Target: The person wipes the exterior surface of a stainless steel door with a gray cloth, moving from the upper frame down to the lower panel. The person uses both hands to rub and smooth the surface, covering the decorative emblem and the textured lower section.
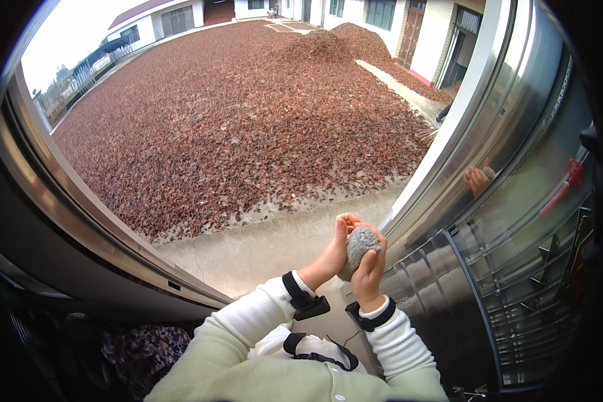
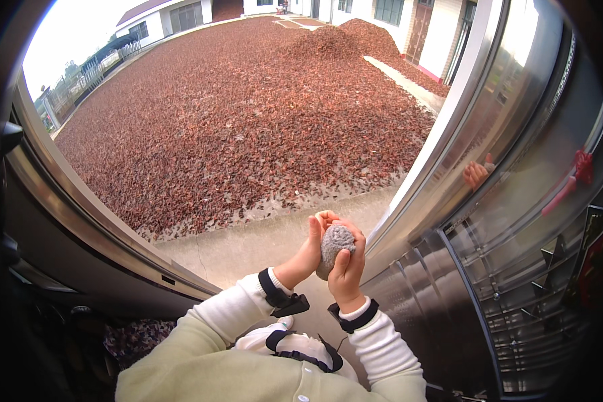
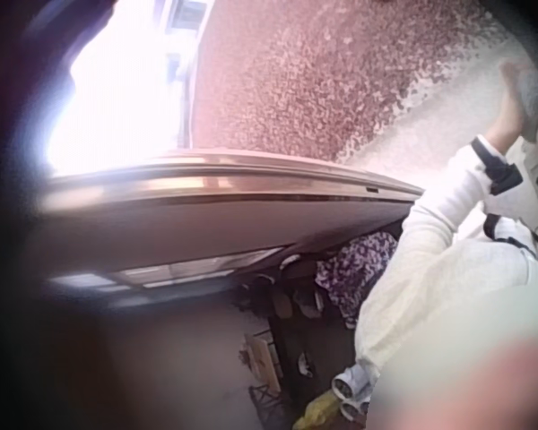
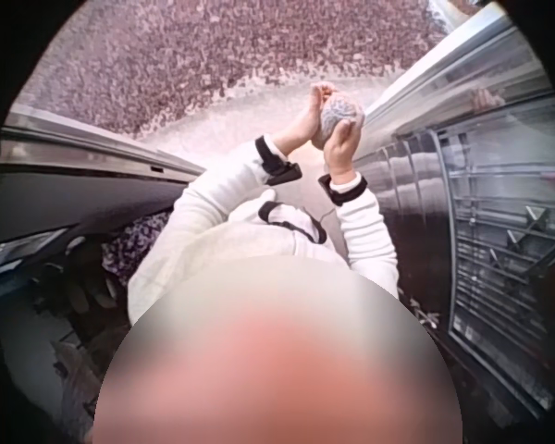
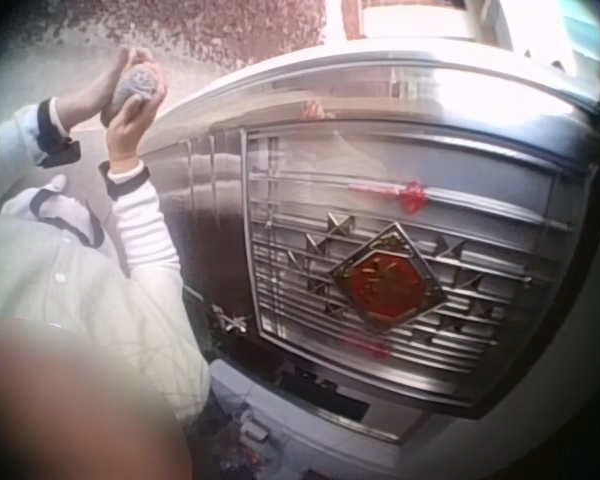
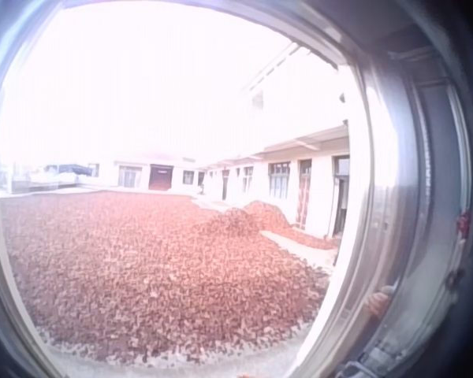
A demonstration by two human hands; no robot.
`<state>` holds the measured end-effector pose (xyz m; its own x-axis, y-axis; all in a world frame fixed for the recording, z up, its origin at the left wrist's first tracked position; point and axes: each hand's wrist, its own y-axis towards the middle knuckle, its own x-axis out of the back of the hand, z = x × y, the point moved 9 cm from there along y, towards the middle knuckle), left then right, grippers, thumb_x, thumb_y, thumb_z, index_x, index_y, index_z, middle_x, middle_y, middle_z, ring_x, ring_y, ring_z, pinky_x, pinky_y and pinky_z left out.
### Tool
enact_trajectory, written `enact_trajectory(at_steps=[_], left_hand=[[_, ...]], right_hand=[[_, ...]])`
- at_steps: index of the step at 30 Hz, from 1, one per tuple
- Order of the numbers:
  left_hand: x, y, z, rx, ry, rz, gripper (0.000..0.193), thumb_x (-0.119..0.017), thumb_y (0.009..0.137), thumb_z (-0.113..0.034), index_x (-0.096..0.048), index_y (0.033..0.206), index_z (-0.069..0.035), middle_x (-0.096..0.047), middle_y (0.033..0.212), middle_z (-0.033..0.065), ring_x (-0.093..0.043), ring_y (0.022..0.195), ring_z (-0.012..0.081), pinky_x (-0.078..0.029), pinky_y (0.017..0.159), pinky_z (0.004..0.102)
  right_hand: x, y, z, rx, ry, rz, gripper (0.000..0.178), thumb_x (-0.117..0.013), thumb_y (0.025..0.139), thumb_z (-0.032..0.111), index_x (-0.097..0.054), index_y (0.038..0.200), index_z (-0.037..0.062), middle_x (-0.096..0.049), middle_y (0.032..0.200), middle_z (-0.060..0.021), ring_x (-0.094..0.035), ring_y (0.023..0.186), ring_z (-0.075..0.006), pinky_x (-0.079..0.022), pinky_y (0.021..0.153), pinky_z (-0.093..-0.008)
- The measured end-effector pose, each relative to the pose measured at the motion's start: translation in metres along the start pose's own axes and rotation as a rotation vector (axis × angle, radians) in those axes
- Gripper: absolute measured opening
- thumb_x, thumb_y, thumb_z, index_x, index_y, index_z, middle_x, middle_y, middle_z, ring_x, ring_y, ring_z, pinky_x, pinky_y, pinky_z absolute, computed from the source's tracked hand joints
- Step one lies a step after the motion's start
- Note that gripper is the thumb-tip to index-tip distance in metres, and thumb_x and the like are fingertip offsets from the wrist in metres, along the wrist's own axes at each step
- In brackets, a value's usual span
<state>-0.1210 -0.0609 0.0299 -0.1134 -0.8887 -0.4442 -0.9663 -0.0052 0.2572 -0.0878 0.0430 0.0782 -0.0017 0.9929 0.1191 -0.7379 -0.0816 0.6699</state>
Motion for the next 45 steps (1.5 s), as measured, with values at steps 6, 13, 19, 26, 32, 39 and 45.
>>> enact_trajectory(at_steps=[6,13,19,26,32,39,45], left_hand=[[-0.028,-0.031,-0.026,-0.246,0.506,0.015,0.075,-0.035,0.113,-0.053,-0.017,0.162,0.001,-0.022,0.165,0.0218,-0.027,0.153,0.0343,-0.026,0.124,0.0458],[-0.045,-0.034,-0.028,-0.308,0.546,0.053,0.088,-0.034,0.112,-0.055,0.005,0.167,0.002,-0.003,0.174,0.0263,-0.006,0.162,0.0413,-0.011,0.129,0.0483],[-0.033,-0.021,-0.036,-0.269,0.395,0.016,0.085,-0.038,0.113,-0.047,0.008,0.167,0.000,-0.016,0.169,0.0267,-0.019,0.157,0.0401,-0.017,0.127,0.0465],[-0.027,0.001,-0.034,-0.199,0.318,0.076,0.090,-0.069,0.102,-0.018,-0.009,0.167,0.001,-0.036,0.161,0.0222,-0.046,0.143,0.0290,-0.037,0.119,0.0411],[-0.030,0.013,-0.031,-0.068,0.408,0.082,0.089,-0.084,0.091,-0.025,-0.033,0.159,0.002,-0.052,0.143,0.0202,-0.062,0.119,0.0231,-0.054,0.094,0.0359],[-0.055,0.023,-0.023,-0.171,0.557,0.142,0.080,-0.077,0.096,-0.028,-0.035,0.158,-0.001,-0.066,0.119,0.0194,-0.069,0.101,0.0263,-0.056,0.083,0.0377],[-0.070,0.042,0.008,-0.179,0.739,0.072,0.085,-0.069,0.101,-0.036,-0.021,0.154,0.010,-0.063,0.124,0.0360,-0.067,0.113,0.0452,-0.052,0.097,0.0466]], right_hand=[[0.019,0.004,-0.035,-0.232,-0.180,-0.118,0.060,-0.045,0.111,0.051,-0.043,0.138,-0.0022,-0.064,0.118,-0.0257,-0.067,0.102,-0.0371,-0.053,0.088,-0.0463],[0.003,0.002,-0.054,-0.343,0.123,-0.045,0.060,-0.052,0.112,0.042,-0.026,0.146,0.0003,-0.047,0.136,-0.0165,-0.051,0.119,-0.0225,-0.044,0.103,-0.0392],[0.004,0.006,-0.024,-0.263,0.189,0.081,0.061,-0.038,0.114,0.051,-0.036,0.144,-0.0017,-0.044,0.141,-0.0155,-0.049,0.125,-0.0215,-0.041,0.109,-0.0387],[0.015,0.008,-0.009,-0.222,0.207,0.102,0.068,-0.032,0.113,0.056,-0.041,0.146,-0.0032,-0.045,0.141,-0.0160,-0.047,0.129,-0.0236,-0.038,0.113,-0.0409],[0.034,0.004,-0.006,-0.184,0.102,0.087,0.065,-0.034,0.113,0.053,-0.045,0.144,-0.0034,-0.047,0.137,-0.0161,-0.048,0.127,-0.0250,-0.037,0.113,-0.0419],[0.062,0.004,-0.003,-0.166,-0.033,0.078,0.066,-0.037,0.112,0.055,-0.048,0.142,-0.0031,-0.049,0.132,-0.0152,-0.049,0.121,-0.0239,-0.039,0.108,-0.0405],[0.116,0.003,-0.007,-0.159,-0.126,-0.085,0.048,-0.045,0.114,0.041,-0.048,0.143,0.0031,-0.053,0.128,-0.0103,-0.052,0.117,-0.0186,-0.042,0.107,-0.0349]])
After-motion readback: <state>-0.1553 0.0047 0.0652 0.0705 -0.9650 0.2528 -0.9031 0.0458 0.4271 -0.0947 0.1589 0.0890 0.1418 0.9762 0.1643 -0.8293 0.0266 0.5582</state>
